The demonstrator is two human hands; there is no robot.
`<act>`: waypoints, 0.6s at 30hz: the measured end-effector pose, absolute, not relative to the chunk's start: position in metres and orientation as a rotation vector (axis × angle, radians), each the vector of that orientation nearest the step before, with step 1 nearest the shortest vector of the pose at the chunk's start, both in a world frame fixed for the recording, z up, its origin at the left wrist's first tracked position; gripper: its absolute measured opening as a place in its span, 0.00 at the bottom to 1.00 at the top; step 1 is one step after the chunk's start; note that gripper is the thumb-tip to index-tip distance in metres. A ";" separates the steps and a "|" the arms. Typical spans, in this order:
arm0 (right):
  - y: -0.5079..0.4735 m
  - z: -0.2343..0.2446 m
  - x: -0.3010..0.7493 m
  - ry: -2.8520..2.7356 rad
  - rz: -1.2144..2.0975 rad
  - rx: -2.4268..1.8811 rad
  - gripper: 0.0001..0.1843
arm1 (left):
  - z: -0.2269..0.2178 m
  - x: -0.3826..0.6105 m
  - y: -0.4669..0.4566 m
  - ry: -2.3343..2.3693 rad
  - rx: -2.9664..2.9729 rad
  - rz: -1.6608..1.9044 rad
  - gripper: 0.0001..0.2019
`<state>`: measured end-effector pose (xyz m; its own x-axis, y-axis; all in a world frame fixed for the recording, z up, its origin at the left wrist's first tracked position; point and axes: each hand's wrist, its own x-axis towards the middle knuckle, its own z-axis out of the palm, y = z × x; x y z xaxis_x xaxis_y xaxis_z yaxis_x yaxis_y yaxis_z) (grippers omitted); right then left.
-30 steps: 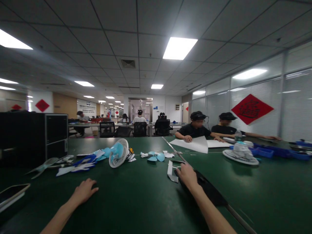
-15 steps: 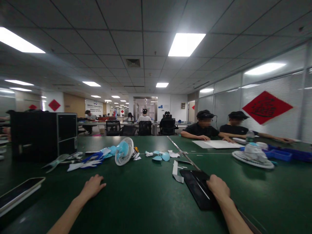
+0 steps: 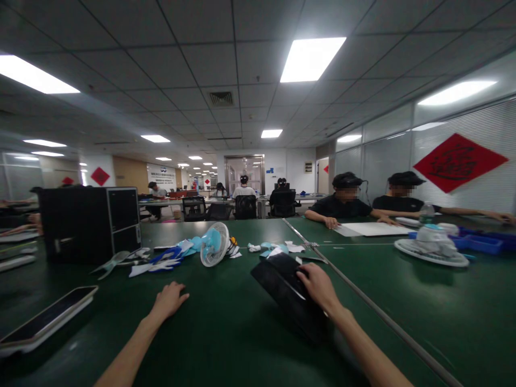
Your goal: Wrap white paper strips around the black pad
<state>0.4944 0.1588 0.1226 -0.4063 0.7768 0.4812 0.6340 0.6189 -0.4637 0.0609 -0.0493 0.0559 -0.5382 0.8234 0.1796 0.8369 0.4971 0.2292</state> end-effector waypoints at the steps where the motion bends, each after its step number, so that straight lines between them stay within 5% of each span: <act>1: 0.149 0.120 0.477 -2.271 0.240 -0.978 0.16 | 0.057 0.062 -0.049 -2.669 -1.481 -0.464 0.22; 18: 0.086 0.091 0.355 -2.734 0.267 -0.452 0.13 | 0.075 0.107 -0.044 -2.382 -1.904 -0.768 0.25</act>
